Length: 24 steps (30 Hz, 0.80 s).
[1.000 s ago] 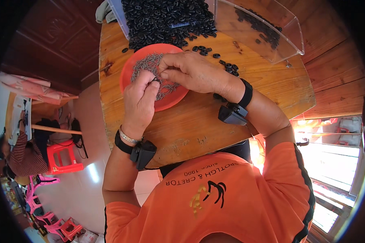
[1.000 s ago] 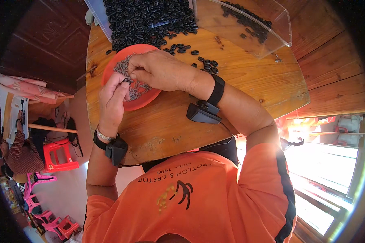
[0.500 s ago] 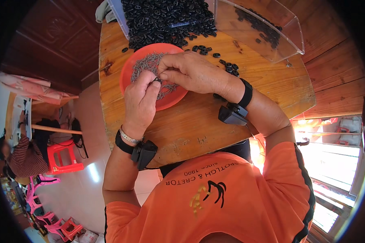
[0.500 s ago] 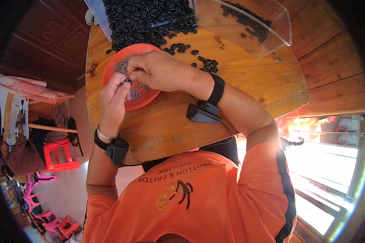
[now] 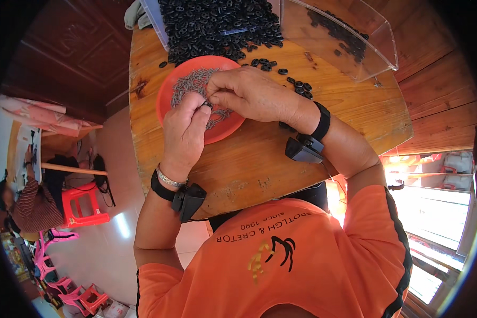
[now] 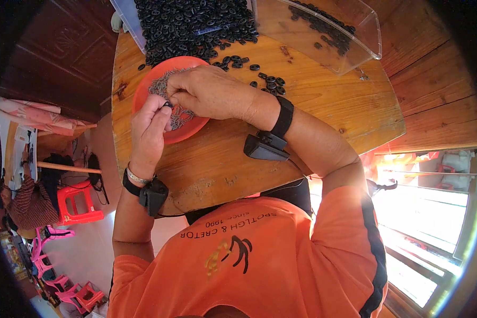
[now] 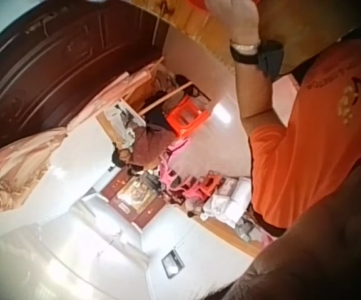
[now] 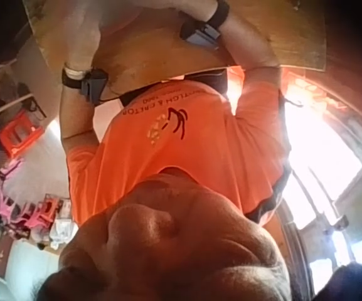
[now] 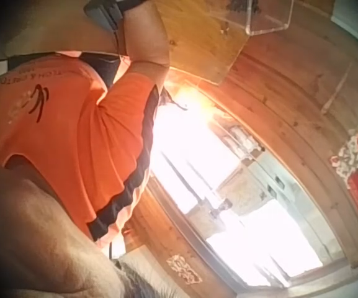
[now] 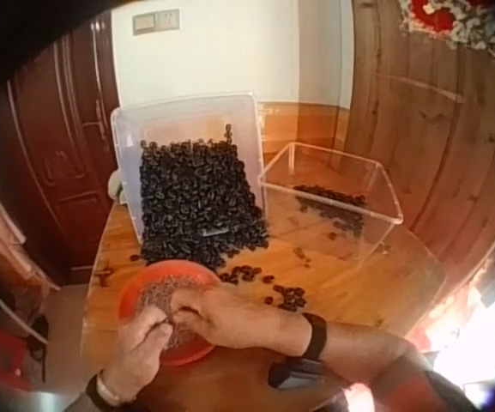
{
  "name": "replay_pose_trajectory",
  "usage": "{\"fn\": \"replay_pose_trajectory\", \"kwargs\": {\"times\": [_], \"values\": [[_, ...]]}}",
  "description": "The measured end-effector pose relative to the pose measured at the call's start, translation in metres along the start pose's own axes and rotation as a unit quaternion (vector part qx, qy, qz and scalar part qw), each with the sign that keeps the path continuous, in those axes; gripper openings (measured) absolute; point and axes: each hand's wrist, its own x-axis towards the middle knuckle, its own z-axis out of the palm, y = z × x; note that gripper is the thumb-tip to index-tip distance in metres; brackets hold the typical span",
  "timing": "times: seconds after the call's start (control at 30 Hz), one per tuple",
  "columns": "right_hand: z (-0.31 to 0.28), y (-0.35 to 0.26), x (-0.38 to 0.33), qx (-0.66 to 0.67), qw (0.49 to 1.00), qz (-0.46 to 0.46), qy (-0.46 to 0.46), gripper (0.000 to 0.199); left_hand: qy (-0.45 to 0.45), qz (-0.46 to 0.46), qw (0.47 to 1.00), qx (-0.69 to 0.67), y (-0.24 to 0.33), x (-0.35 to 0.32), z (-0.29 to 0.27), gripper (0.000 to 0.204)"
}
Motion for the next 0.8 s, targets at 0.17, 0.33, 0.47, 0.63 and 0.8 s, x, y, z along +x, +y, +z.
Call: {"fn": "replay_pose_trajectory", "kwargs": {"times": [0.17, 0.33, 0.47, 0.63, 0.8], "values": [[0.0001, -0.0021, 0.0, -0.026, 1.0, 0.005, -0.006, 0.007, 0.007, 0.012, 1.0, -0.009, 0.0045, -0.001, 0.0024, 0.01], [-0.0047, 0.0, 0.0001, 0.041, 0.998, 0.036, -0.012, 0.01, 0.021, -0.008, 0.999, -0.028, -0.0049, 0.0024, -0.0022, 0.009], [-0.005, -0.0035, 0.0001, 0.013, 0.999, 0.031, -0.007, 0.011, 0.018, -0.027, 0.999, -0.029, -0.0013, 0.0001, -0.0025, 0.008], [-0.0033, -0.0006, -0.0003, 0.047, 0.998, 0.031, -0.015, 0.011, 0.016, 0.002, 1.0, -0.012, -0.0018, -0.0002, 0.0004, 0.009], [-0.0057, -0.0013, -0.0002, 0.029, 0.999, 0.02, -0.018, 0.01, 0.01, -0.002, 1.0, -0.004, -0.0001, 0.0, -0.0003, 0.009]]}}
